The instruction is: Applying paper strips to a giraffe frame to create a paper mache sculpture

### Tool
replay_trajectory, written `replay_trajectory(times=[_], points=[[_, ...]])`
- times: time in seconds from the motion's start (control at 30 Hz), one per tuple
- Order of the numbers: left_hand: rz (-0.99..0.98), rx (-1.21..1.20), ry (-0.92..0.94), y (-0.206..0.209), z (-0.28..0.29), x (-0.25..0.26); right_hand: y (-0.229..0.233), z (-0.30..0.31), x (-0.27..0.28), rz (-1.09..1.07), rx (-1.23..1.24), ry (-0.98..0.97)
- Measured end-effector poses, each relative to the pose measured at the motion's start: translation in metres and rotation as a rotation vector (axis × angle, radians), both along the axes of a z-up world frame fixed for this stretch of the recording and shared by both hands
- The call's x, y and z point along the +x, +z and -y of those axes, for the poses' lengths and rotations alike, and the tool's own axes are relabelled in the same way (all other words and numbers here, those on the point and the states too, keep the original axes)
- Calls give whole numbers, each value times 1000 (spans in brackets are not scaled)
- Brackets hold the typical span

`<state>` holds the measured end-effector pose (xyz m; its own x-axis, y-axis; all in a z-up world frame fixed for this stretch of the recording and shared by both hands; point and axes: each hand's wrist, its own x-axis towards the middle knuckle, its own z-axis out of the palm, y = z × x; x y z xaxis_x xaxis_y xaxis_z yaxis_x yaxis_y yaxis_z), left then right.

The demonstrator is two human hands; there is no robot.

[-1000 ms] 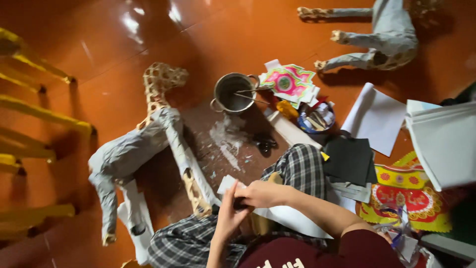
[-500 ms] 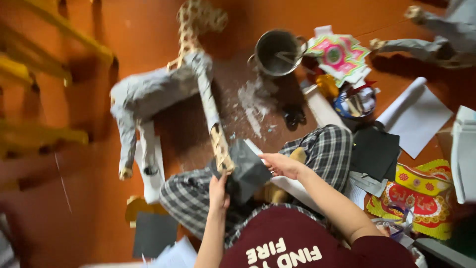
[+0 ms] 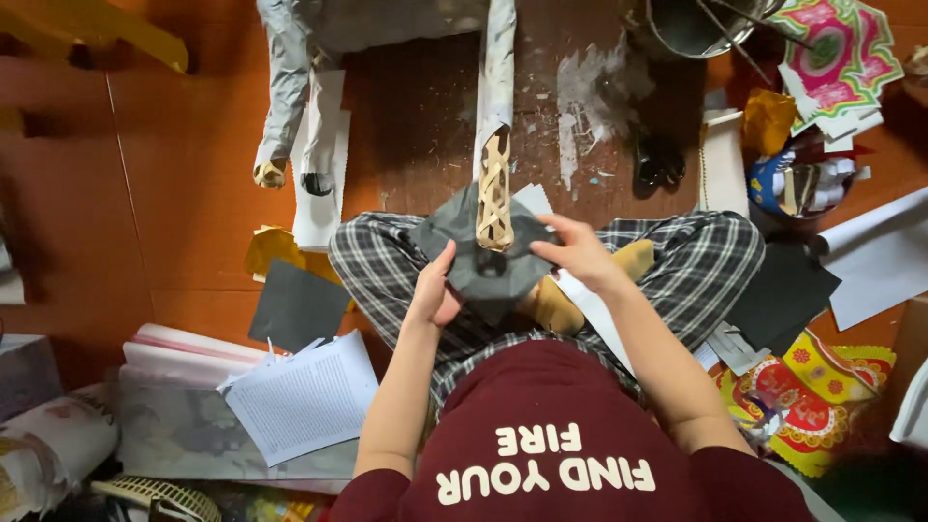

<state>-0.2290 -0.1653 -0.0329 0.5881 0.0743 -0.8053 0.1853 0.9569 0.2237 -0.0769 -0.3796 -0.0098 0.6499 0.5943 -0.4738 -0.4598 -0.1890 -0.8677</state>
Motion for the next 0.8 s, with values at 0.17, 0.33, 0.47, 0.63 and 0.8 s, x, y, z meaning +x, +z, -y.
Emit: replay_trajectory(times=[0.17, 0.33, 0.47, 0.63, 0.8], points=[[-14, -7, -19, 19, -9, 5, 77, 17, 6, 486, -122, 163], [22, -29, -44, 49, -14, 20, 50, -1, -31, 1349, -77, 342], [76, -70, -47, 88, -16, 26, 59, -31, -35, 1001, 15, 91], [171, 287, -134, 48, 10, 13, 83, -57, -12, 704, -99, -82], [96, 572, -164, 42, 31, 32, 112, -66, -14, 412, -234, -200]])
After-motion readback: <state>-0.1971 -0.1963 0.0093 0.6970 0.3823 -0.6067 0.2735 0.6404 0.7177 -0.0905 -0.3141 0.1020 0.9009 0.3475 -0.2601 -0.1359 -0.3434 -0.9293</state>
